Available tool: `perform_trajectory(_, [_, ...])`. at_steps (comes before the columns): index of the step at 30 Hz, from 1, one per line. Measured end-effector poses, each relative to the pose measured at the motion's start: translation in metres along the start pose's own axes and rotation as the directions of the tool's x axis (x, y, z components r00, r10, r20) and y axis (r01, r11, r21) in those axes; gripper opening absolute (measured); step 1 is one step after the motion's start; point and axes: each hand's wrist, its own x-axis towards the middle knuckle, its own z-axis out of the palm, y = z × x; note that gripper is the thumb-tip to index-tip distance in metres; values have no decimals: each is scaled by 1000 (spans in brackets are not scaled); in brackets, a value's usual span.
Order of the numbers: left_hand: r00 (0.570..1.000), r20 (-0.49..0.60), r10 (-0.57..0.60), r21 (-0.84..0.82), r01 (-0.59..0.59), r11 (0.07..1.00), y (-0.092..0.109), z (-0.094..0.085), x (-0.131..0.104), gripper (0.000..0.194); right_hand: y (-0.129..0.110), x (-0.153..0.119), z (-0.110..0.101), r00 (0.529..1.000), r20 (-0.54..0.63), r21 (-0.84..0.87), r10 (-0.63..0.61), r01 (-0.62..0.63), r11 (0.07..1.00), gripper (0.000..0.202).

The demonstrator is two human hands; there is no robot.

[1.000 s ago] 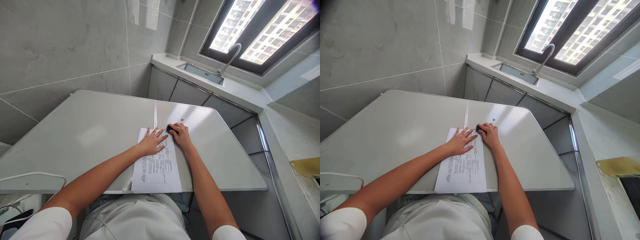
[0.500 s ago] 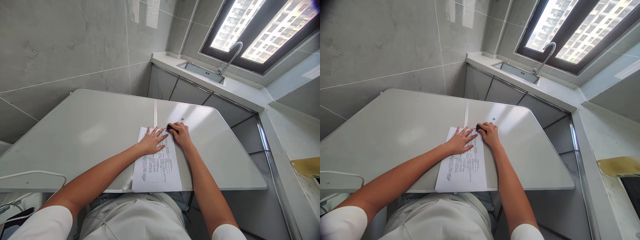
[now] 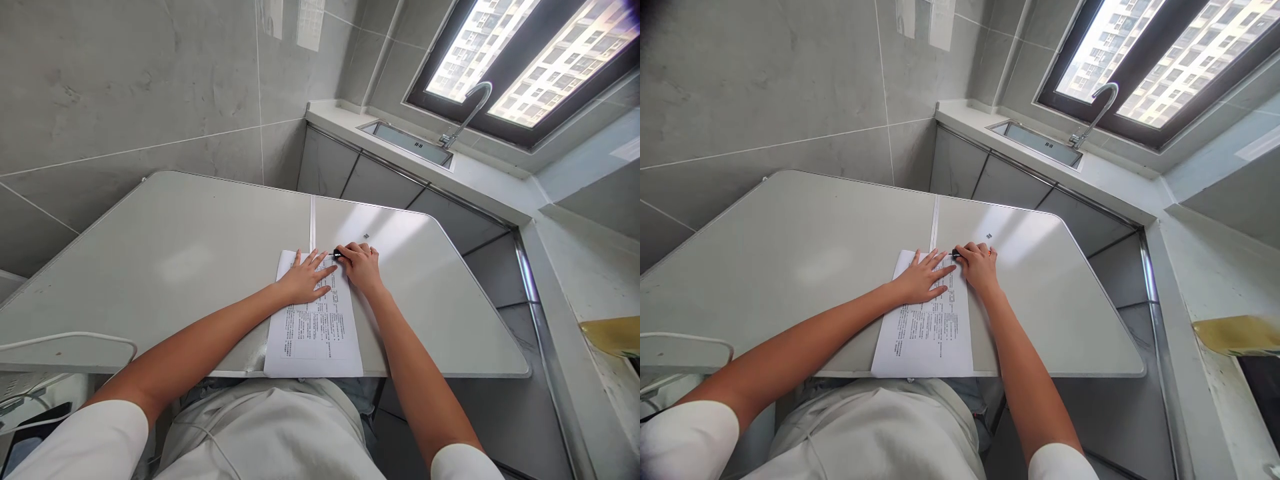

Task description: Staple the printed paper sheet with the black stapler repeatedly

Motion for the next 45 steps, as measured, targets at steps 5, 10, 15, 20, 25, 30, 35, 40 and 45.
perform_trajectory(5, [1000, -1, -6, 5, 6, 1000, -1, 1, -1, 65, -9, -4, 4, 1000, -22, -109, 11, -13, 994, 33])
perform_trajectory(10, [1000, -31, -3, 9, 3, 1000, -3, 3, -1, 64, 10, -7, -11, 998, 32, -63, -62, 64, 996, 52])
perform_trajectory(15, [999, -31, -12, 10, 12, 1000, -7, 2, -1, 64, 40, -7, -28, 997, 35, -61, 66, -64, 996, 57])
perform_trajectory(20, [1000, -29, 4, -28, -5, 1000, -21, -5, -6, 62, 19, -19, -29, 970, -176, 203, 167, -131, 970, 56])
perform_trajectory(25, [968, -213, -135, -199, 92, 976, -43, -25, -5, 44, -58, -44, -22, 977, -159, 385, 145, -74, 920, 60])
perform_trajectory(30, [760, -498, -417, -334, 276, 901, -79, -52, -7, 35, -122, -69, -13, 996, -46, 328, 75, -55, 943, 70])
perform_trajectory(35, [593, -487, -641, -460, 450, 766, -105, -55, -10, 23, -120, -75, -5, 999, 10, 311, 45, -45, 949, 71])
perform_trajectory(40, [591, -420, -689, -395, 564, 725, -109, -41, -7, 13, -60, -77, -14, 998, -12, 336, 57, -50, 940, 64])
perform_trajectory(45, [622, -420, -661, -204, 645, 736, -105, -34, -4, 10, 10, -97, -32, 999, -3, 285, 52, -49, 957, 57])
